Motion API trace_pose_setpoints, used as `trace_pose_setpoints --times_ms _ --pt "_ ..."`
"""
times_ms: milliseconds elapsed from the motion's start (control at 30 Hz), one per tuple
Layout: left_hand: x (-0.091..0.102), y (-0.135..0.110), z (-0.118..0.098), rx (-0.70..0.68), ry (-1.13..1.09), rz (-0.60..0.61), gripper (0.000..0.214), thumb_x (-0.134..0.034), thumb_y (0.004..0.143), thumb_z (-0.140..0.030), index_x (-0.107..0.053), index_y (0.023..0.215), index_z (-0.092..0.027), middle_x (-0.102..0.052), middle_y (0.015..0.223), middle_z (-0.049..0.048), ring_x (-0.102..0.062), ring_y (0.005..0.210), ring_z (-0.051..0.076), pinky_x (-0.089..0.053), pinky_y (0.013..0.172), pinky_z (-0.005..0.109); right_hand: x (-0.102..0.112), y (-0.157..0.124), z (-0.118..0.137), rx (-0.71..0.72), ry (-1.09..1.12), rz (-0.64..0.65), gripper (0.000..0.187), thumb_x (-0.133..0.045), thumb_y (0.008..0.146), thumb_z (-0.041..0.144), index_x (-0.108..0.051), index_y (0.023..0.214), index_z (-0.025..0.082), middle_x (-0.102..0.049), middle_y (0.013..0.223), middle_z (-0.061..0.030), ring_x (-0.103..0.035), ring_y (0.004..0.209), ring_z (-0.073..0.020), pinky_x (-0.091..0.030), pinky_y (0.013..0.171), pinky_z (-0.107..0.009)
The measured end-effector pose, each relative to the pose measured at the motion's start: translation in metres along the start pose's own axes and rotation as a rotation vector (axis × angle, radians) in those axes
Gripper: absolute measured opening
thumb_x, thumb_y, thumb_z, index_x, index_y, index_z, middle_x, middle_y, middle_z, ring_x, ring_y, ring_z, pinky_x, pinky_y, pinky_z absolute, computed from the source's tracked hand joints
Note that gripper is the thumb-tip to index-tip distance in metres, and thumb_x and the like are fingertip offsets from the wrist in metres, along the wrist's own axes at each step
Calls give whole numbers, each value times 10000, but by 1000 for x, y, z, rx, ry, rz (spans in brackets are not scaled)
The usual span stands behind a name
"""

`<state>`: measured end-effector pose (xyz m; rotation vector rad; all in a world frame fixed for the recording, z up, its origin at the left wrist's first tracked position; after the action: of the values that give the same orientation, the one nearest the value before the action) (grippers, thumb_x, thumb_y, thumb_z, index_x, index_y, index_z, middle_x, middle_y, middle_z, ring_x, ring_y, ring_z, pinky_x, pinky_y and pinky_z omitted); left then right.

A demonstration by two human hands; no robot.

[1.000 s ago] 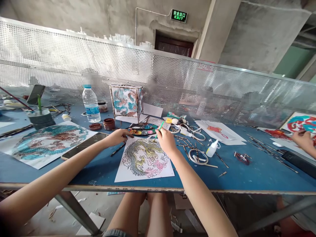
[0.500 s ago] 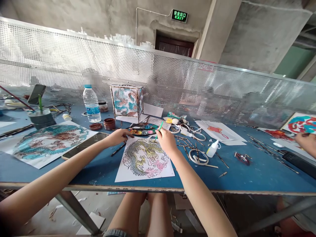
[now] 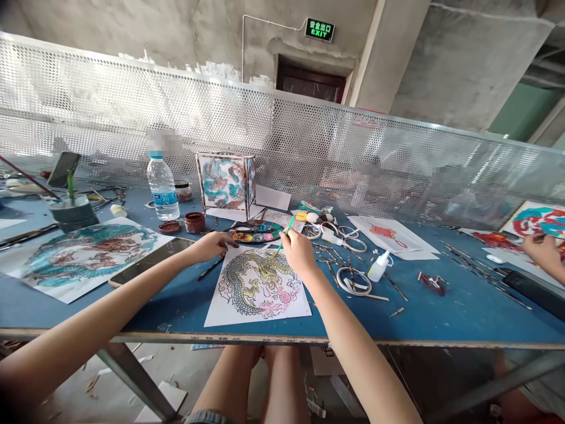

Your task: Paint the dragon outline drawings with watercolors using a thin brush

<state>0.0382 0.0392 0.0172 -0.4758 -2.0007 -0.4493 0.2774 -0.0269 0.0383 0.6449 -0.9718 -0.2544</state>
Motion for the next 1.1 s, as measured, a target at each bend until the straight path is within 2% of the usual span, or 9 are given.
trace_pose_setpoints --times_ms 167,267,367,467,633,867,1000,1100 --pt "0 0 -1 4 -23 0 439 -421 606 -98 -695 943 -164 -642 1059 43 -604 895 205 -486 793 243 9 2 -5 -67 -171 -73 287 -378 879 311 -541 679 185 -604 592 -60 -560 557 -182 -292 503 -254" --pt "0 0 0 15 -25 4 431 -421 613 -116 -694 942 -170 -644 1056 41 -602 897 209 -498 767 243 9 2 -3 -34 -96 -88 280 -355 893 305 -545 731 179 -623 641 -65 -582 607 -186 -333 550 -254" --pt "1 0 0 7 -20 3 433 -415 613 -124 -696 938 -177 -646 1049 40 -604 886 206 -505 733 234 5 1 1 31 11 -35 263 -327 909 292 -544 825 170 -641 724 -67 -601 681 -182 -374 611 -249" --pt "2 -1 -2 7 -19 -3 436 -407 612 -115 -697 933 -169 -649 1038 44 -611 864 199 -501 724 225 3 0 2 41 -33 9 271 -318 912 288 -548 832 169 -638 741 -73 -596 702 -190 -381 613 -256" --pt "2 -1 -2 9 -36 5 440 -415 614 -116 -693 951 -174 -643 1054 43 -606 884 207 -500 720 227 8 0 0 70 -123 -74 284 -312 913 280 -561 843 161 -642 809 -100 -586 795 -214 -392 668 -280" --pt "3 -2 -3 -6 7 -2 439 -410 622 -124 -695 952 -174 -652 1031 43 -602 878 216 -495 741 254 1 -3 9 199 -6 91 254 -339 915 277 -561 825 189 -630 798 -55 -576 757 -177 -396 658 -256" --pt "3 -2 -4 -8 5 -5 445 -401 613 -114 -695 942 -168 -649 1038 44 -604 868 208 -492 721 240 5 -2 8 177 0 6 250 -333 916 274 -559 858 183 -629 828 -64 -568 828 -189 -397 715 -267" --pt "2 -1 -3 -10 14 -3 450 -400 611 -115 -694 946 -173 -648 1036 44 -600 858 200 -489 701 231 4 -1 6 173 -11 28 251 -336 914 277 -557 840 185 -629 832 -65 -564 827 -191 -394 710 -270"
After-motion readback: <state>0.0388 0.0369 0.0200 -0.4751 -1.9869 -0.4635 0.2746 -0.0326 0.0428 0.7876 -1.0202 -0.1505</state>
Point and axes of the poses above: each hand's wrist, its own y-axis towards the middle knuckle, its own x-axis out of the back of the hand, z = x × y, the point moved 3 cm from there along y, towards the middle knuckle
